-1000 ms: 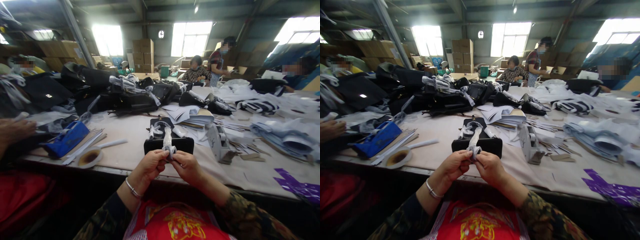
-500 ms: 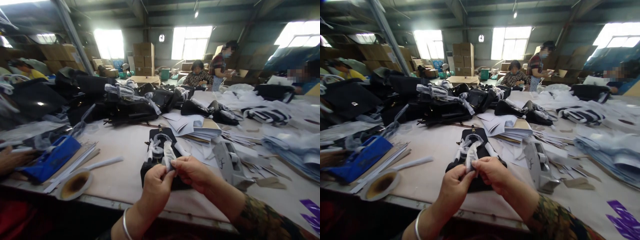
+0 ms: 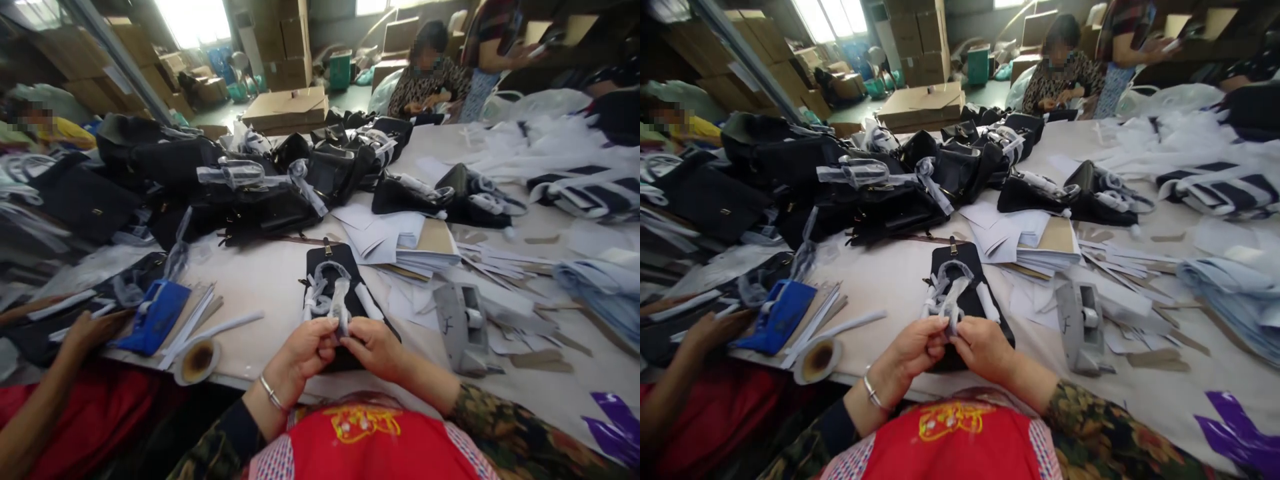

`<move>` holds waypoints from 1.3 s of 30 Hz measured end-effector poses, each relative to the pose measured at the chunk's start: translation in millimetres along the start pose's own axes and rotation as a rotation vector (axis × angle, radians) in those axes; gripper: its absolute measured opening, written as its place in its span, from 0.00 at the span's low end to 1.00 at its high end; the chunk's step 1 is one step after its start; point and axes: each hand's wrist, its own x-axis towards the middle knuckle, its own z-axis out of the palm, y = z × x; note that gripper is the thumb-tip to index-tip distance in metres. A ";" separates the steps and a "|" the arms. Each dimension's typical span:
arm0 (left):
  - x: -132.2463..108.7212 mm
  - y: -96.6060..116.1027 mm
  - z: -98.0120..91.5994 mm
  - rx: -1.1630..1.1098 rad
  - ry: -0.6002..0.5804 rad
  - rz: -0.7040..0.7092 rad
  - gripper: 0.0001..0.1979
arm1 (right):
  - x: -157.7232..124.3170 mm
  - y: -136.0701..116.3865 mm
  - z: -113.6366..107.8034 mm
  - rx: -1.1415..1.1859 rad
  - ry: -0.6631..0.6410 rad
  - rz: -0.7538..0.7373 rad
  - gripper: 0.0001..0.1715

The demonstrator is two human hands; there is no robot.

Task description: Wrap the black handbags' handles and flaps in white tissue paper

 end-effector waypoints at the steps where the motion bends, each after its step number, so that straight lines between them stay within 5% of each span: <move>1: 2.2 1.7 4.0 0.034 0.036 0.031 0.19 | 0.7 1.7 -1.9 -0.060 0.000 -0.016 0.13; 5: 6.1 4.7 15.9 0.377 0.171 0.257 0.14 | 11.8 7.3 -16.5 0.042 -0.067 0.133 0.11; 10: 5.4 6.6 19.8 0.882 0.185 0.603 0.09 | 38.6 24.8 -31.6 0.923 -0.208 0.698 0.25; 15: 13.9 16.6 17.0 0.873 0.101 0.571 0.09 | 54.5 40.1 -26.1 1.276 -0.182 0.841 0.26; 18: 30.2 24.8 10.9 0.557 0.042 0.243 0.16 | 56.8 45.3 -23.7 1.033 -0.121 0.769 0.21; 21: 54.4 30.8 4.2 0.164 0.046 -0.008 0.23 | 56.0 53.7 -23.2 0.575 -0.082 0.476 0.15; 25: 81.0 33.3 1.1 0.002 0.058 -0.062 0.23 | 51.7 71.3 -21.4 0.071 -0.030 0.062 0.11; 28: 85.6 32.9 3.1 0.052 0.075 -0.019 0.21 | 51.4 82.4 -22.4 0.032 -0.067 -0.011 0.11; 31: 81.4 32.5 4.6 0.338 0.151 0.099 0.16 | 57.9 88.6 -25.7 0.401 -0.185 0.245 0.17; 35: 77.6 30.8 2.9 0.854 0.165 0.341 0.08 | 71.2 94.4 -22.6 1.156 -0.268 0.907 0.26; 39: 79.6 30.3 0.2 0.954 0.182 0.278 0.09 | 79.4 96.9 -10.7 1.353 -0.146 1.060 0.27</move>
